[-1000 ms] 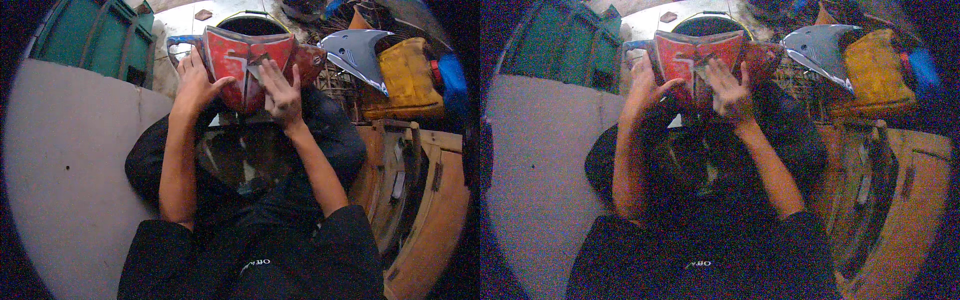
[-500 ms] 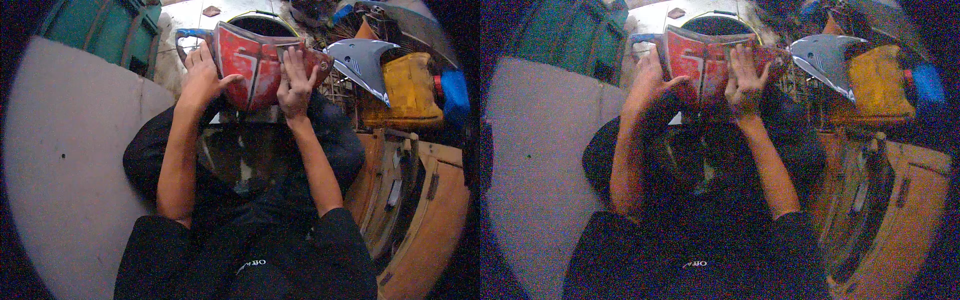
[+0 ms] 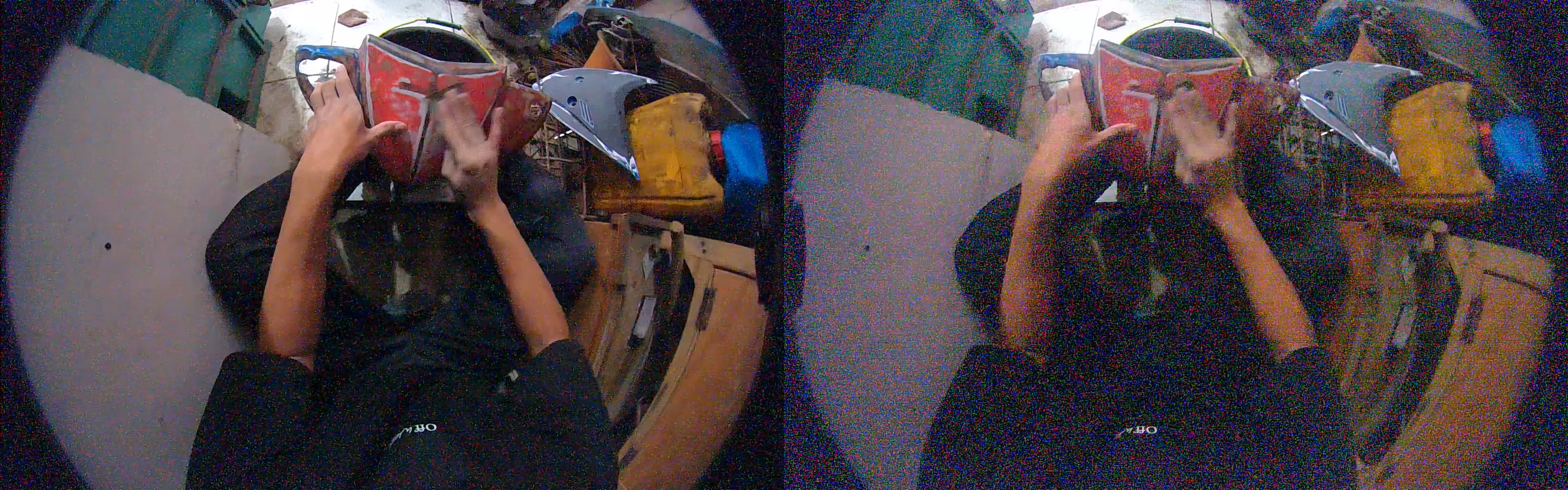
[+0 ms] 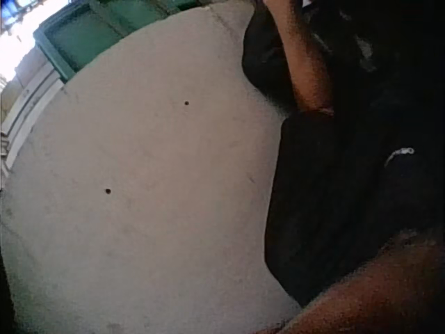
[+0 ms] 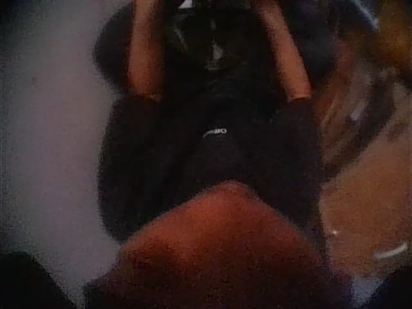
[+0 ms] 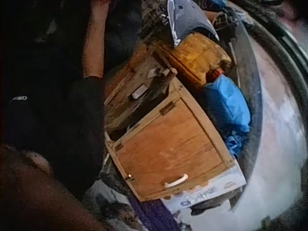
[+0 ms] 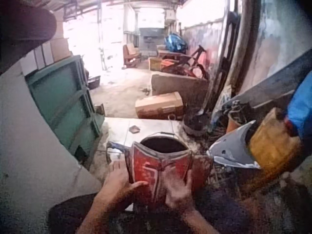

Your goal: The person sands the surface of a red and blue motorcycle fairing by hand with a piece of sandpaper, moving the sandpaper in repeated strokes across different sections of the part while holding it steady with their other hand.

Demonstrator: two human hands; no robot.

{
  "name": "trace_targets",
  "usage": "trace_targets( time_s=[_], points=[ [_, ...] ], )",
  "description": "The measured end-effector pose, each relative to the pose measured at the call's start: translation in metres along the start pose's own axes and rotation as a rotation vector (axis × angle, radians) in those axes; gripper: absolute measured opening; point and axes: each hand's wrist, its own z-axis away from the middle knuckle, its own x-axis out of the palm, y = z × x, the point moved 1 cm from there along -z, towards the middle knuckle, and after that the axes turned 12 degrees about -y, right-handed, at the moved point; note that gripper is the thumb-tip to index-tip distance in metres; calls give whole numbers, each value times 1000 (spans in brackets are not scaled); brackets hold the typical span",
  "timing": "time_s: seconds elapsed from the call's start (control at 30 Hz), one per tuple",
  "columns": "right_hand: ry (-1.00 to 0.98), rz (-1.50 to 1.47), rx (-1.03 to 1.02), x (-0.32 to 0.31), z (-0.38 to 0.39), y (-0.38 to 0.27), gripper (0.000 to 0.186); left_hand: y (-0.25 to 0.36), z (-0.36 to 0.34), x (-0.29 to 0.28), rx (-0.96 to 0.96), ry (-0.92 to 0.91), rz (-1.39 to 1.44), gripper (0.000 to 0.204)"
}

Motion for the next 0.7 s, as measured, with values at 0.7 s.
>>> trace_targets(
  time_s=[0.7],
  points=[
    [42,-92,35,11,14,1,54,-5,-1,-3,-18,-57,16,122]
  ],
)
